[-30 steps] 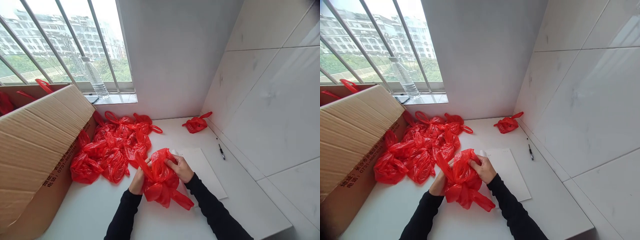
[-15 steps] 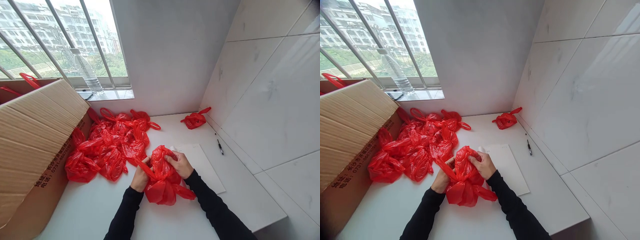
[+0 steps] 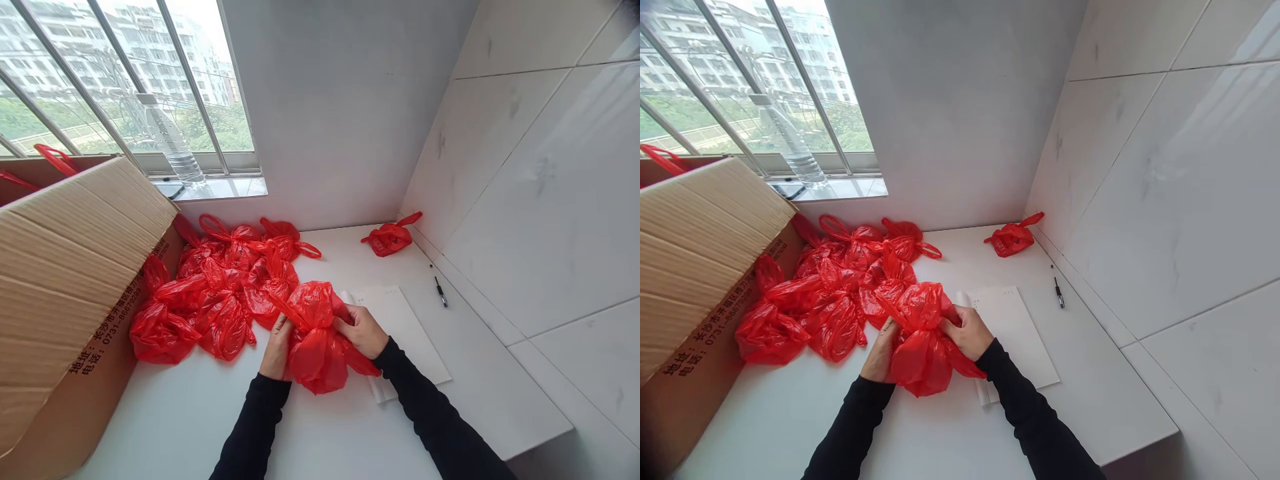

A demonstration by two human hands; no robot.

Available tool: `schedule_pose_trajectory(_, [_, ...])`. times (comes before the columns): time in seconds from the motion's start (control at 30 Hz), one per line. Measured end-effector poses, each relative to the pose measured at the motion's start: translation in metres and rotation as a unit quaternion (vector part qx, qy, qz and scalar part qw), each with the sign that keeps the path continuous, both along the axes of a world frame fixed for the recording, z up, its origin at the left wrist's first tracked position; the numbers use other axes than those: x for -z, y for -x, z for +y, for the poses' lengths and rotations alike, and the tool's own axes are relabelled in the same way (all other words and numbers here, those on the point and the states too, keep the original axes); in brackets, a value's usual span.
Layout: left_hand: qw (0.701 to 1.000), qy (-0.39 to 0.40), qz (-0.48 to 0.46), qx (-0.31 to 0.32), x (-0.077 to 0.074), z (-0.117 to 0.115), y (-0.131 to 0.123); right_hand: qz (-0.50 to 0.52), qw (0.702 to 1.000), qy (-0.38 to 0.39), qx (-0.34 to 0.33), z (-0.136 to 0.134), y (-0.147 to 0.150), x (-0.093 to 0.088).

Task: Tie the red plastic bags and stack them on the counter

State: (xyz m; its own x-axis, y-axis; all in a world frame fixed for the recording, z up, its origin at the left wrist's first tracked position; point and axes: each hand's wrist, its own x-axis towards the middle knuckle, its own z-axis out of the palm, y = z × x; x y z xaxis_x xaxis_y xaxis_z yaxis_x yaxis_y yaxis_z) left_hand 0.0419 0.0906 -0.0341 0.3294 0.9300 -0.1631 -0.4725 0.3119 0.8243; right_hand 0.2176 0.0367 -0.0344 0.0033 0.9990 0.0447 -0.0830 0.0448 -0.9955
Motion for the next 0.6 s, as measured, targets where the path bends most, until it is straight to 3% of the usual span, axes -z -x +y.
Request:
schedule_pose_trajectory(0.13, [0.994, 0.017, 0.019, 0.102, -0.0034, -0.0084, -0.0031, 0.032, 0.996, -0.032, 0.072, 0.0026, -0.0025, 0.0007])
schedule_pose_trajectory(0.2, [0.993, 0.004, 0.029, 0.112, -0.0026, -0.0087, -0.0028, 0.040, 0.995, -0.033, 0.084, 0.0022, -0.0045, -0.0016])
schedule_pose_trajectory(0.33, [0.997, -0.018, 0.003, 0.070, -0.0014, -0.0050, 0.0001, 0.061, 0.998, -0.013, 0.025, -0.0007, -0.0069, -0.0073])
schedule_pose_trajectory(0.47, [0.997, -0.020, -0.016, 0.073, -0.0056, -0.0060, 0.0012, 0.070, 0.995, -0.012, -0.066, -0.0024, -0.0063, -0.0085])
schedule_pose_trajectory(0.6, [0.994, -0.019, -0.041, 0.096, -0.0081, -0.0103, 0.0012, 0.091, 0.995, -0.018, -0.033, -0.0018, -0.0055, -0.0069])
